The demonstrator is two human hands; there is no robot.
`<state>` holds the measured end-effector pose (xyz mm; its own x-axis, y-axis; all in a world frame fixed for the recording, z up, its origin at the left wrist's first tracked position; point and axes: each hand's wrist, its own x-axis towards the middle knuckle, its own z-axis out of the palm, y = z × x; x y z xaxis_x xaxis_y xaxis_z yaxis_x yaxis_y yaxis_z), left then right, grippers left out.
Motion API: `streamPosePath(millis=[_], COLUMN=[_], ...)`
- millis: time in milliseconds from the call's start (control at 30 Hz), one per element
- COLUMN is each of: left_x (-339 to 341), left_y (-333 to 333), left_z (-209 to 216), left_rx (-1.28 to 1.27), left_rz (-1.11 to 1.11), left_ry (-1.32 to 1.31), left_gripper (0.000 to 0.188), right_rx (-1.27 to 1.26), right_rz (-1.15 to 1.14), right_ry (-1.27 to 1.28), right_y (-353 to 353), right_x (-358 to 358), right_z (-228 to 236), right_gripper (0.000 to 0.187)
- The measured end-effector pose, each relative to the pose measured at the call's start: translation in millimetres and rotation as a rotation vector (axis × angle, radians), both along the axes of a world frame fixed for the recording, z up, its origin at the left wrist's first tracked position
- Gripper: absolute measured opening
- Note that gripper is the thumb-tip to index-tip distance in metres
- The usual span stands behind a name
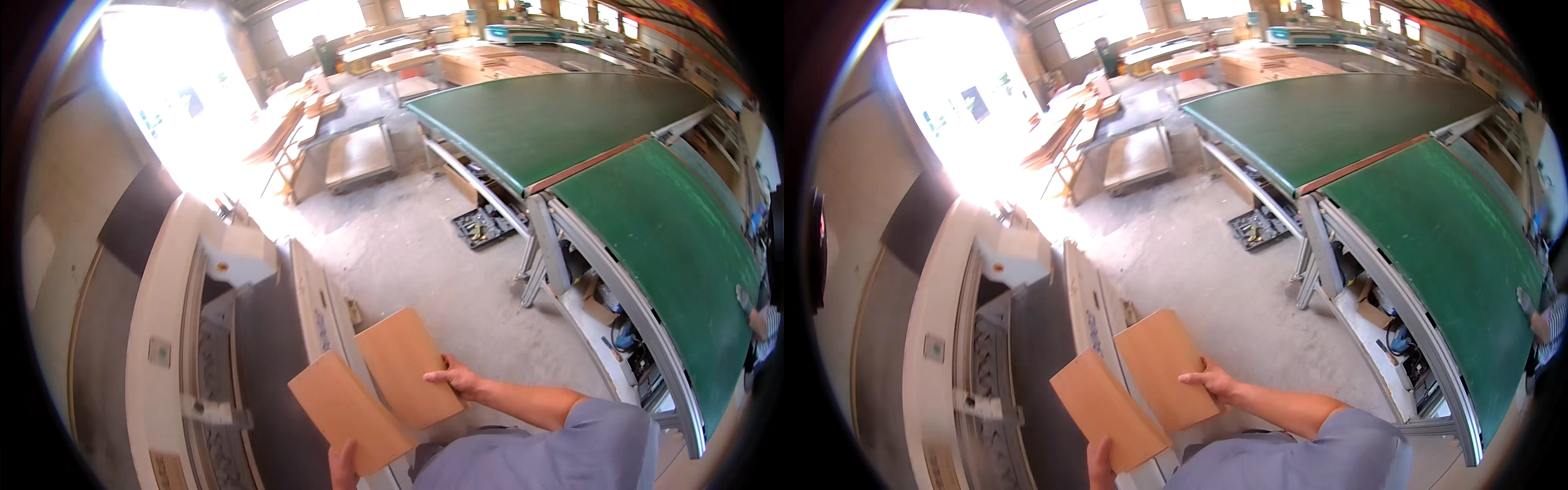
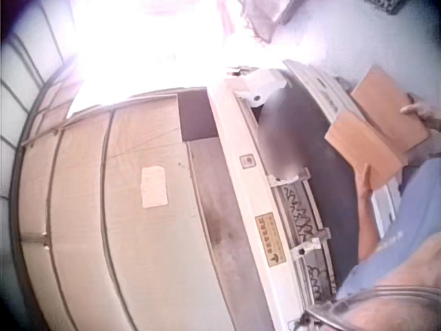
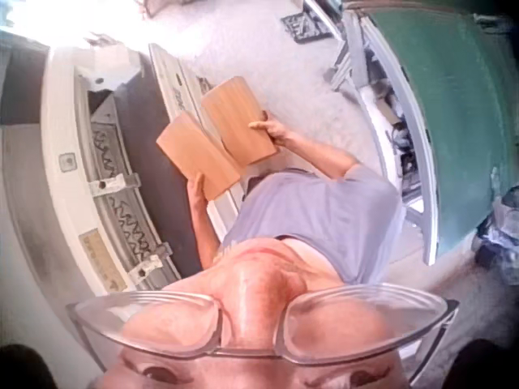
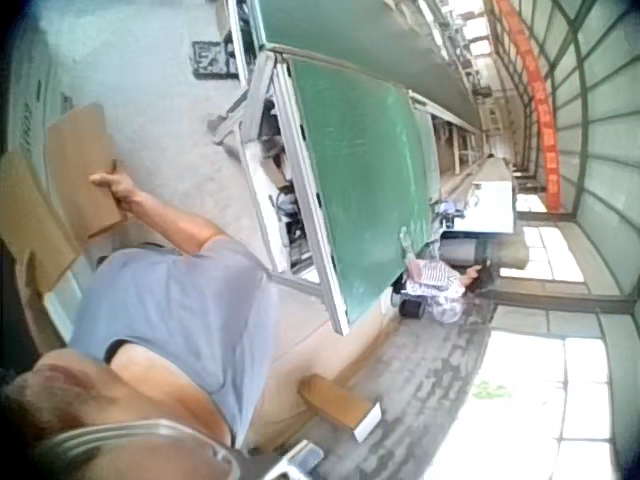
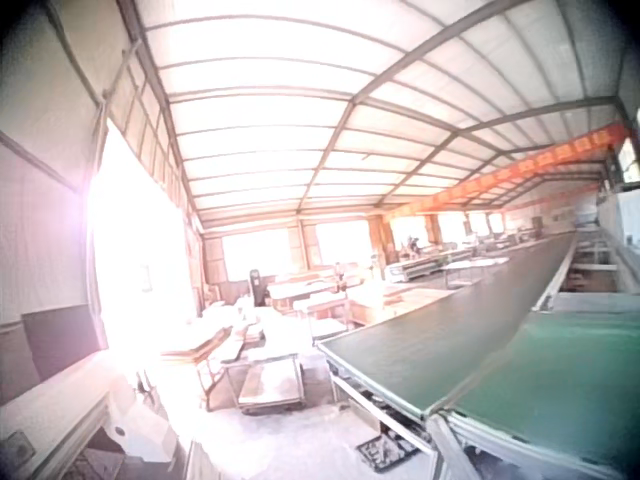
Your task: The person picks up small wooden panels from a CNC machine and stacks them on a table. They use a white strap to bundle a small stack of panels together. The person then moves to a large pile of panels near the workshop entrance and uses a small black tool to scrape or clean the edges of the panels.
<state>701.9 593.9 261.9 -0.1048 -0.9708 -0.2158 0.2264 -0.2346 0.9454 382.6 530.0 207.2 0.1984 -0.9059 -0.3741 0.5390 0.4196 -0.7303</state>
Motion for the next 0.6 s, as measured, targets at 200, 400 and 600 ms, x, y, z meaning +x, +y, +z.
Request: streamPosePath(millis=[200,400,600], left_x=[-74.9,-153.2,-230.9], left_y=[-201.4,-386.7,-558.6], left_z=[-40.9,-21.6,12.7], left_rx=[0.096,0.041,0.109], left_rz=[-0.247,-0.505,-0.724], left_ry=[-0.083,0.09,0.213], left_gripper=[0.045,0.058,0.064], right_rx=[0.115,0.135,0.053], right_rz=[-0.162,-0.321,-0.428], right_ry=[-0.01,-0.01,-0.026], right_y=[-106.8,-242.4,-387.3], right_x=[-43.8,-87.9,-147.0], right_z=[-1.6,21.5,27.6], right_gripper=[0.088,0.084,0.091])
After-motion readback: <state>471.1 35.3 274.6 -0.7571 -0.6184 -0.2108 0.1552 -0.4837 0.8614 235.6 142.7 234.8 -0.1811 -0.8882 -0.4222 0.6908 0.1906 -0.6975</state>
